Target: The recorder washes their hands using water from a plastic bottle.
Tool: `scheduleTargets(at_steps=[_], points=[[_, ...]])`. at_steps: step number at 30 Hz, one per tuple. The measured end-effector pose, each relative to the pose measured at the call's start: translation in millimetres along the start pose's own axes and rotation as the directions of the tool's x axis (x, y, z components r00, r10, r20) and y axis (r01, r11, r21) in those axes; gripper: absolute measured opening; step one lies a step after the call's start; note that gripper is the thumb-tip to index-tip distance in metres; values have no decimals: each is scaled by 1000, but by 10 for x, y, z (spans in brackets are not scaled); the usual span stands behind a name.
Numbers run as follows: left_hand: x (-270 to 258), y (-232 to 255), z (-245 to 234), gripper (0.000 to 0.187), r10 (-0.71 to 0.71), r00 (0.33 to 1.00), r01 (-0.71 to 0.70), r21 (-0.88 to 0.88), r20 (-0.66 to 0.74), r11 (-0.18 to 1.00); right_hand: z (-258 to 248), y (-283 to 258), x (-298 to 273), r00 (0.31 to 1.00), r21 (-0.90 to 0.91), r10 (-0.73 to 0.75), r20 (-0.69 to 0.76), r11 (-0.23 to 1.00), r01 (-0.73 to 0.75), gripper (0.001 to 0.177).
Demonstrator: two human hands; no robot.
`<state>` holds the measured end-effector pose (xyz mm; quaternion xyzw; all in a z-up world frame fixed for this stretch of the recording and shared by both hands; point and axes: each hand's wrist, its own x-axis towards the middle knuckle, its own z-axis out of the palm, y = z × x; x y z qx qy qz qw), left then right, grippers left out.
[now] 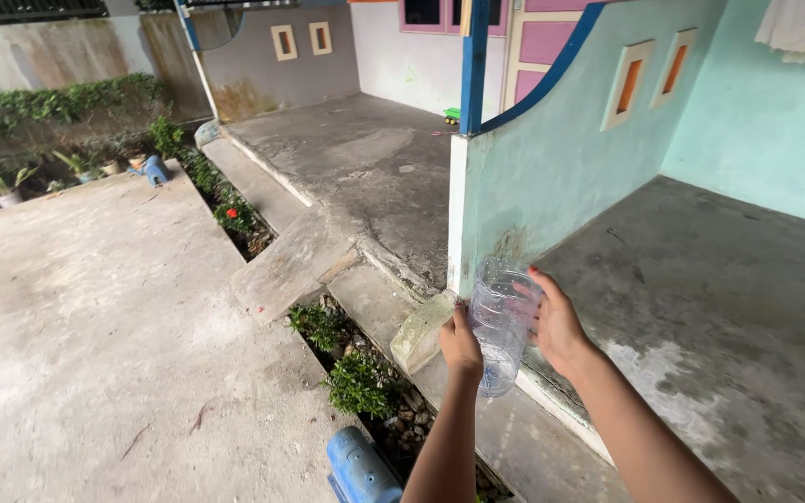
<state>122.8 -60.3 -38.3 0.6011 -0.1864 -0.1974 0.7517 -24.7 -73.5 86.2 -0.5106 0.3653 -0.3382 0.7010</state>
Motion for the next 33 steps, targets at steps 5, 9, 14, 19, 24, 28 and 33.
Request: scheduleTargets(at_steps=[5, 9, 14, 19, 24, 28, 33], points=[[-150, -336, 143, 64, -86, 992, 101, 164, -97, 981, -513, 365, 560, 987, -34, 95, 132, 995, -91, 60], [-433, -291, 249, 58, -336, 921, 384, 310, -198, 870, -727, 669, 815, 989, 141, 71, 129, 986, -89, 47], [-301, -1060, 219, 58, -453, 857, 497, 166, -245, 852, -817, 1177, 964, 995, 150, 44, 90, 987, -57, 47], [-151, -1425, 82, 60, -556, 831, 550, -125, -10, 825, -714, 1526, 940, 1000, 0, 8, -7, 1000, -8, 50], [-231, -1615, 7, 65, -565, 820, 568, -256, 95, 782, -806, 2335, 1162, 997, -80, -29, -70, 997, 23, 47], [-201, -1948, -77, 65, -598, 795, 602, -262, 106, 754, -899, 2909, 1349, 997, 29, 25, -70, 999, -23, 43], [-37, -3123, -155, 64, -515, 793, 610, -426, 326, 669, -1085, 3676, 1502, 989, -45, 67, -132, 996, -73, 43]])
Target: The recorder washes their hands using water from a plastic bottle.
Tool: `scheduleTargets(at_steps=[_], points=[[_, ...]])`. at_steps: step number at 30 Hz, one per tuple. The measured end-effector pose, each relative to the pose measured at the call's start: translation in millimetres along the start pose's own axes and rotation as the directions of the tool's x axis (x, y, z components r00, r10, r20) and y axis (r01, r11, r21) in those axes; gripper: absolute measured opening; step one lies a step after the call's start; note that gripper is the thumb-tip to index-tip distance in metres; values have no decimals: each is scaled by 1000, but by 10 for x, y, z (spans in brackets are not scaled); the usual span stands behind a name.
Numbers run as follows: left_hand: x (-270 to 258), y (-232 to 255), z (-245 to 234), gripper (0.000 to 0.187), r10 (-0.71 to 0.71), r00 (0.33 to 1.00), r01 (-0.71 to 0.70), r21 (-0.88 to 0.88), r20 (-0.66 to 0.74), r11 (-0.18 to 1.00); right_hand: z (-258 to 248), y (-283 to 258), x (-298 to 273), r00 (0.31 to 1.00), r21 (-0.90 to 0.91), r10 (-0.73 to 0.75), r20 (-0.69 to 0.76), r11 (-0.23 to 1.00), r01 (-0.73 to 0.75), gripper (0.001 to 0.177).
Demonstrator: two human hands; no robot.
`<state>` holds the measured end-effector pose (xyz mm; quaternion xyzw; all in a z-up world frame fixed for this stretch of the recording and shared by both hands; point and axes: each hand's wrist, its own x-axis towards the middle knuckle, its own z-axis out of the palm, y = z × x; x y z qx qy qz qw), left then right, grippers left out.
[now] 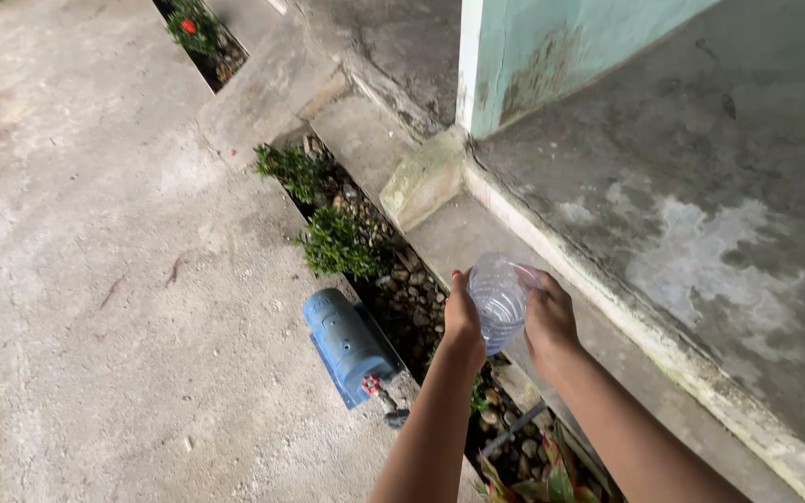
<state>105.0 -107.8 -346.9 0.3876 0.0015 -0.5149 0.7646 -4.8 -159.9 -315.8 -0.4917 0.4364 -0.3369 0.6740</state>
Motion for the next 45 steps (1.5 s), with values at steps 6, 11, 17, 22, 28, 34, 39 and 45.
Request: scheduleTargets(at_steps=[6, 11, 17, 22, 28, 34, 39, 45], points=[[278, -368, -459, 66, -54, 992, 91, 343, -115, 935, -178, 817, 340, 996, 10, -70, 50, 998, 70, 44], [321, -628, -870, 65, -78, 952, 248, 591, -297, 768, -257, 1432, 417, 1000, -169, -30, 5, 985, 31, 40], [436, -1072, -1762, 62, 103, 933, 268, 858, -344, 438, -258, 2447, 483, 999, -486, 44, 29, 874, -24, 42], [569, -1566, -2572, 56, 251, 943, 214, 976, -219, 50, -174, 3325, 592, 998, -689, -63, 11, 723, 53, 44], [425, -1634, -2900, 50, 311, 932, 212, 976, -187, -49, -273, 4303, 712, 996, -729, -38, 82, 679, 86, 43], [470, -2056, -3460, 40, 387, 922, 91, 983, -24, -157, -249, 4871, 611, 987, -815, 40, 156, 570, 106, 50], [298, -1959, -3369, 50, 525, 835, 133, 868, 162, -478, -200, 5199, 473, 900, -675, -185, 395, 606, 421, 46], [126, -1466, -2892, 48, 90, 944, 304, 724, -319, -620, -27, 4900, 300, 966, -813, 112, 232, 568, 129, 43]])
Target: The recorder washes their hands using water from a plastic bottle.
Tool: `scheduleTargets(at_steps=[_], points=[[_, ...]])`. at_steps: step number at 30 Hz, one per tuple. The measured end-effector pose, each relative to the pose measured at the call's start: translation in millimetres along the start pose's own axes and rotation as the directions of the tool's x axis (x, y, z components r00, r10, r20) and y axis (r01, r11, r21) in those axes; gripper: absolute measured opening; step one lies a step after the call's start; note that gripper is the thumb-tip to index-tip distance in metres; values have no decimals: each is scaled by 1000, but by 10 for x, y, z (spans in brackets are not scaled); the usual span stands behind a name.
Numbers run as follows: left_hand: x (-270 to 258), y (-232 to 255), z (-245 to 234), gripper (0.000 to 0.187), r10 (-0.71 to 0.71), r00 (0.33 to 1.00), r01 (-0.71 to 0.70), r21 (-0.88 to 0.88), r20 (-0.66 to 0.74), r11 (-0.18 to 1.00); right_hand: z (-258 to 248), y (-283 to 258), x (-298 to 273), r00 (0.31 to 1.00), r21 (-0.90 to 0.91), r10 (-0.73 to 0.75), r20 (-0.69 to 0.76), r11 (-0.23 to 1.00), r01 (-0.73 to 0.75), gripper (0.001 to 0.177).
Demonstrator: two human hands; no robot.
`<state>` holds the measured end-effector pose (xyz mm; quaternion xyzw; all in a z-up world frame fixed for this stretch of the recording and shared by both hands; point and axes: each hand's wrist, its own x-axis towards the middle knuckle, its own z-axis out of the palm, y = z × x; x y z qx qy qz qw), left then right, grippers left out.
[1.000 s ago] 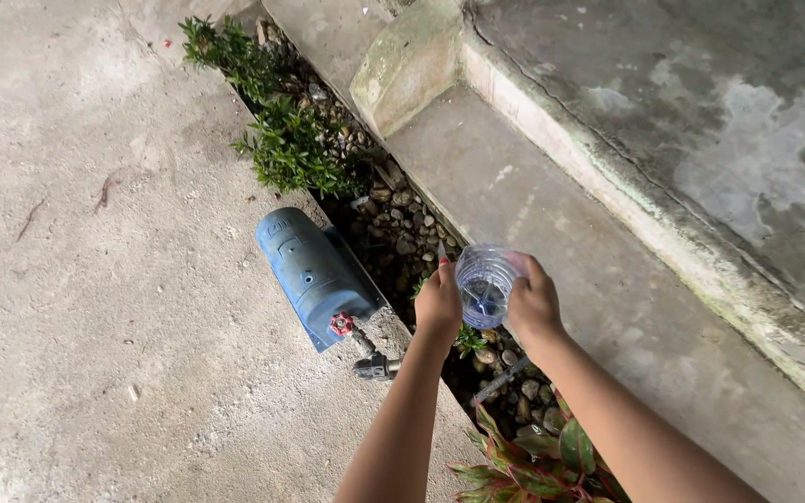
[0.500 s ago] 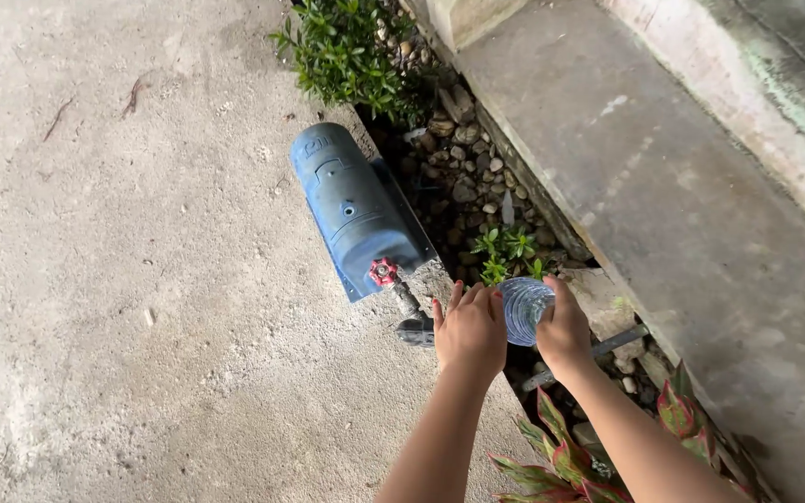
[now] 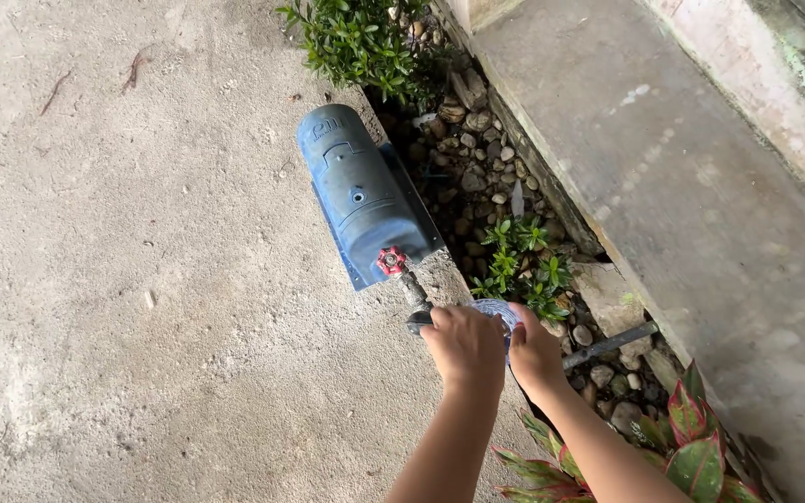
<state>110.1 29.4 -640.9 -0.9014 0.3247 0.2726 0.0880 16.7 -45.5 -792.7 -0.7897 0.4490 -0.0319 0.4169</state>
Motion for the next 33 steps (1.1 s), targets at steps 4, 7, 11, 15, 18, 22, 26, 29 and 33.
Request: scheduleTargets(at_steps=[4, 7, 11, 15, 18, 22, 26, 29, 33], points=[[195, 50, 400, 13, 47, 999, -48, 47, 20, 998, -108, -166, -134, 993, 29, 110, 32, 993, -111, 42], [180, 20, 466, 17, 83, 992, -90, -67, -98, 994, -126, -174, -221, 997, 22, 68, 21, 997, -69, 40], [138, 54, 341, 41, -53, 998, 55, -254, 14, 966, -158, -166, -304, 997, -69, -23, -72, 997, 18, 38], [136, 67, 249, 47, -120, 989, 141, -310, 88, 940, -300, -377, -417, 999, -162, 18, -37, 987, -24, 40], [147, 62, 161, 32, -95, 983, 130, -238, 155, 962, -282, -394, -425, 997, -271, 73, -39, 959, -81, 41], [211, 94, 184, 51, -195, 957, 266, -374, 216, 889, -240, -376, -448, 993, -195, -17, -113, 981, -6, 43], [290, 95, 255, 43, -294, 898, 433, -549, 326, 715, -203, -359, -434, 986, 94, 162, 29, 982, -164, 54], [297, 77, 209, 50, -317, 847, 529, -628, 426, 570, -93, -165, -373, 994, 12, 107, -8, 994, -107, 54], [346, 16, 280, 46, -136, 839, 539, -770, 527, 342, -56, -112, -361, 998, -84, 36, -45, 996, -39, 47]])
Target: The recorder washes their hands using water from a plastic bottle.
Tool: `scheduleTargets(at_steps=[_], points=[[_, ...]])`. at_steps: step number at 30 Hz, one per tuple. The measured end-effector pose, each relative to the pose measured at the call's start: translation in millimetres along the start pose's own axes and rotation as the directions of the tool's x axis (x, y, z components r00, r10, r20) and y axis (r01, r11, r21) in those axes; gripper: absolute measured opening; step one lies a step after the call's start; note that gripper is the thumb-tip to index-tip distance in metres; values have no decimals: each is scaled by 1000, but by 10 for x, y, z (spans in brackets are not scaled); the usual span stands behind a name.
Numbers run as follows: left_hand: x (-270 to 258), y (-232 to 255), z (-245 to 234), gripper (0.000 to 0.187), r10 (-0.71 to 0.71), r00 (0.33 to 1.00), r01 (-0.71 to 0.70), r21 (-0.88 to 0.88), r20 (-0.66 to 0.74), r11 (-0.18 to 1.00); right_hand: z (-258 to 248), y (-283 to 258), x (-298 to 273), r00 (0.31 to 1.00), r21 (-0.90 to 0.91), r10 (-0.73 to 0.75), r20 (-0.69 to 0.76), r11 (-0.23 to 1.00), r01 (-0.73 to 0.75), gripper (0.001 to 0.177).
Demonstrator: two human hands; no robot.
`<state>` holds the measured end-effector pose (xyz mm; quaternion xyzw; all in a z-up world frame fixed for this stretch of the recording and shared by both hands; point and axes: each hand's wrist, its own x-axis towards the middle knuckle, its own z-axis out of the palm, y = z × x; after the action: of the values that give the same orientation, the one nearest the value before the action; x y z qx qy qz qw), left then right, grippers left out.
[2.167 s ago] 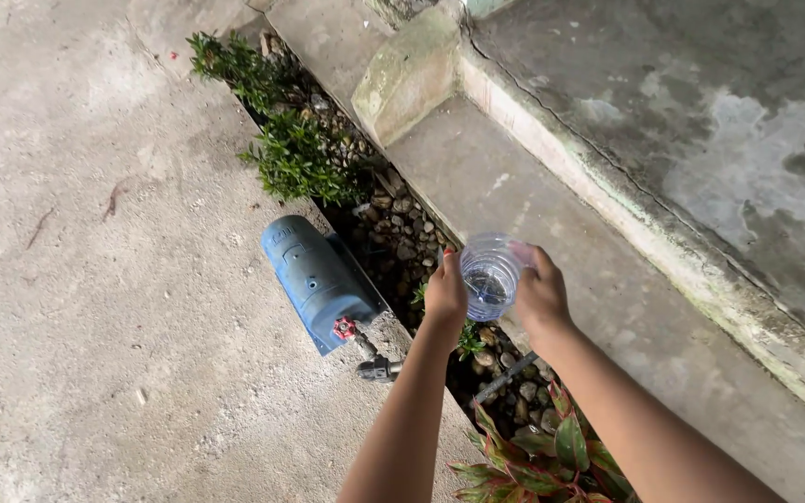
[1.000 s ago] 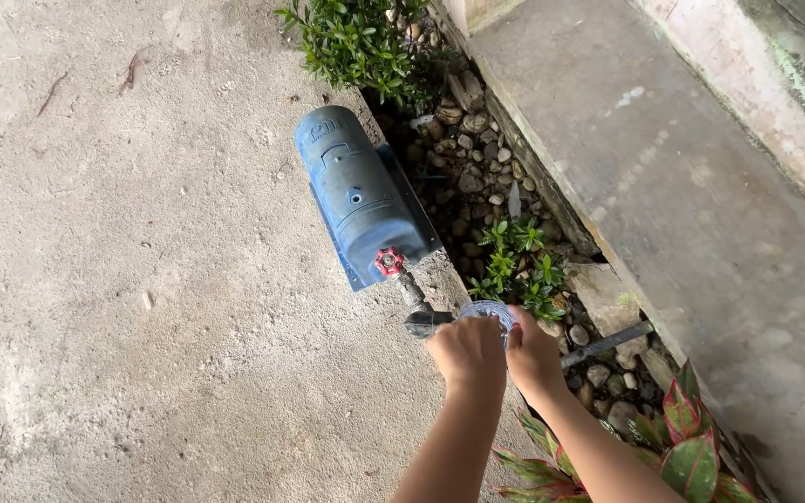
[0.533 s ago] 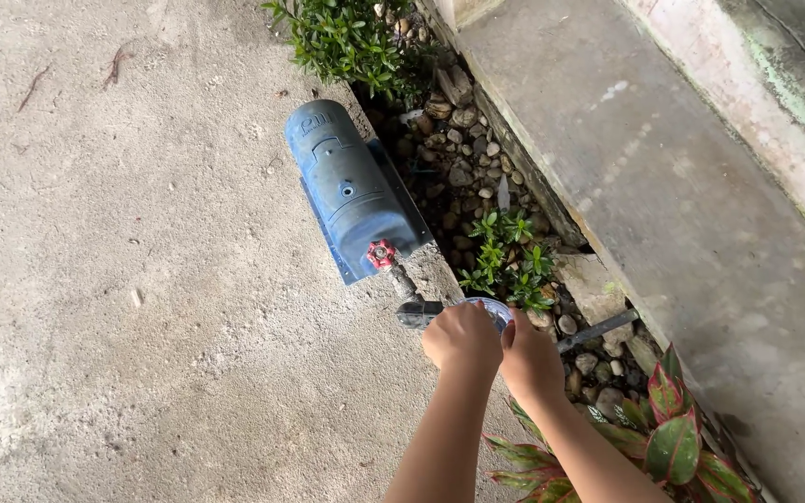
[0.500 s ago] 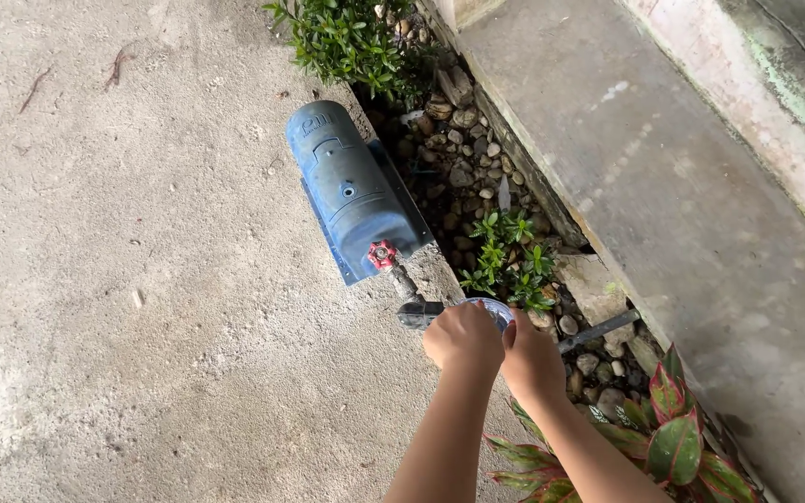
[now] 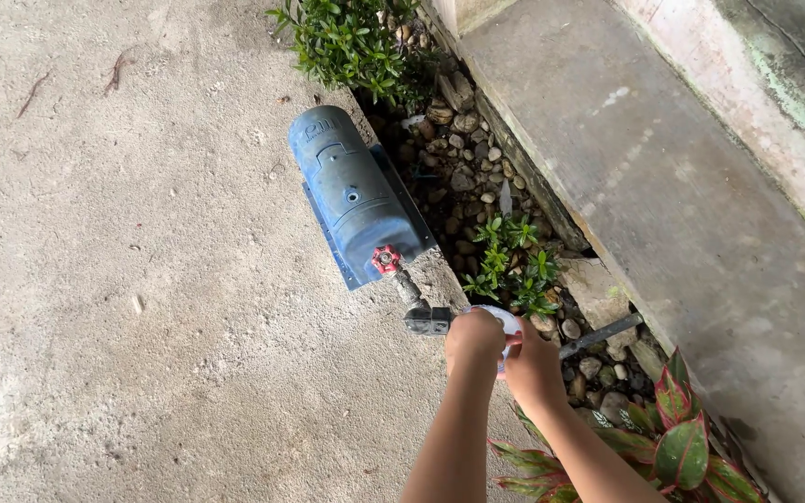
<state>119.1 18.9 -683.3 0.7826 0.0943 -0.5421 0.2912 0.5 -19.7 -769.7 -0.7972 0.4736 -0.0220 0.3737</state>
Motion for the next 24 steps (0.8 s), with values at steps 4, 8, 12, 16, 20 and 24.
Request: scheduleTargets(at_steps=[4, 8, 12, 16, 20, 24], points=[[440, -140, 201, 52, -96, 995, 90, -242, -12, 966, -100, -161, -55, 971, 322, 177, 162, 921, -221, 45], [694, -211, 287, 55, -148, 983, 184, -482, 113, 857, 73, 226, 90, 998, 104, 37, -46, 994, -32, 38], [619, -210, 243, 48, -82, 978, 182, -595, 192, 783, 6, 162, 79, 996, 66, -1, -93, 998, 7, 40], [1063, -377, 327, 53, -106, 953, 252, -545, 285, 799, -61, 78, 76, 995, 41, 48, -90, 998, -45, 43], [830, -370, 280, 46, 4, 991, 68, -542, 131, 838, -39, 175, 113, 996, 86, 40, -83, 996, -32, 44], [175, -167, 112, 51, 100, 994, -104, -130, -38, 986, -47, 118, 103, 997, 151, -10, -79, 988, 22, 43]])
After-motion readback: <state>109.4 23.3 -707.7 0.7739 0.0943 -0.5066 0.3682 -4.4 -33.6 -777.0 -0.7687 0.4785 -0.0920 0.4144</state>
